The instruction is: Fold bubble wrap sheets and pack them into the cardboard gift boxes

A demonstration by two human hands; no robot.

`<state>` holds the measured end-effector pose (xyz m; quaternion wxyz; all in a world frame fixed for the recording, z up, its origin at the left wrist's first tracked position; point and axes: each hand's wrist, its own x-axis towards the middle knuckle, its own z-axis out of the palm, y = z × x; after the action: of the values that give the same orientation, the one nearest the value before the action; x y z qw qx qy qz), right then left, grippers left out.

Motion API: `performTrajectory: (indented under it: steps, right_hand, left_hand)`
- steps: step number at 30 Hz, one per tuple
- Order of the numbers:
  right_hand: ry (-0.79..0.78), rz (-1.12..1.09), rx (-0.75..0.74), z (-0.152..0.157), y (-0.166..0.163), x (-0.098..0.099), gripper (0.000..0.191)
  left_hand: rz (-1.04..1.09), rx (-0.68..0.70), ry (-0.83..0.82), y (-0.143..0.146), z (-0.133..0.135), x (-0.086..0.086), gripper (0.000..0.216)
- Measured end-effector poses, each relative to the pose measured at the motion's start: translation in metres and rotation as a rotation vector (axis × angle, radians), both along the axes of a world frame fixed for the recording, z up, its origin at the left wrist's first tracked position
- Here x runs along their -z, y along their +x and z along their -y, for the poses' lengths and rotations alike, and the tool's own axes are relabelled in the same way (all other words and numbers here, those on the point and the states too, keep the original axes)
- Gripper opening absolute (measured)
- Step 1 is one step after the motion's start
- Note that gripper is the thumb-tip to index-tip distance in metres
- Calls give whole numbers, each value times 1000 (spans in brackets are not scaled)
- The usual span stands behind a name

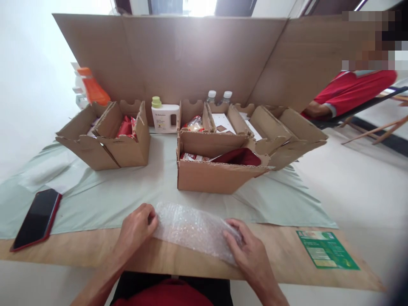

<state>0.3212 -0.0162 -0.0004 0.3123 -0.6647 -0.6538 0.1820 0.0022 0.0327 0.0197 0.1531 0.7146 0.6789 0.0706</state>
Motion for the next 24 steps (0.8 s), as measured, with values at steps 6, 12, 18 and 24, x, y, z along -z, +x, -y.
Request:
performTrajectory:
  steps: [6,12,18,24]
  right_hand:
    - [-149,-234,141,21,4,8,59]
    - [-206,-297,102,21,5,5,58]
    - [-252,-379,-73,45,1,7,53]
    - [-452,-639,-230,55,-61,-2,48]
  left_hand:
    - [-28,-42,-84,-7,2,-7,13]
    - [-20,25,-93,8,1,-13,16]
    - [322,-34,-56,-15,2,-7,12]
    - [429,46,61,-48,-45,-43,20]
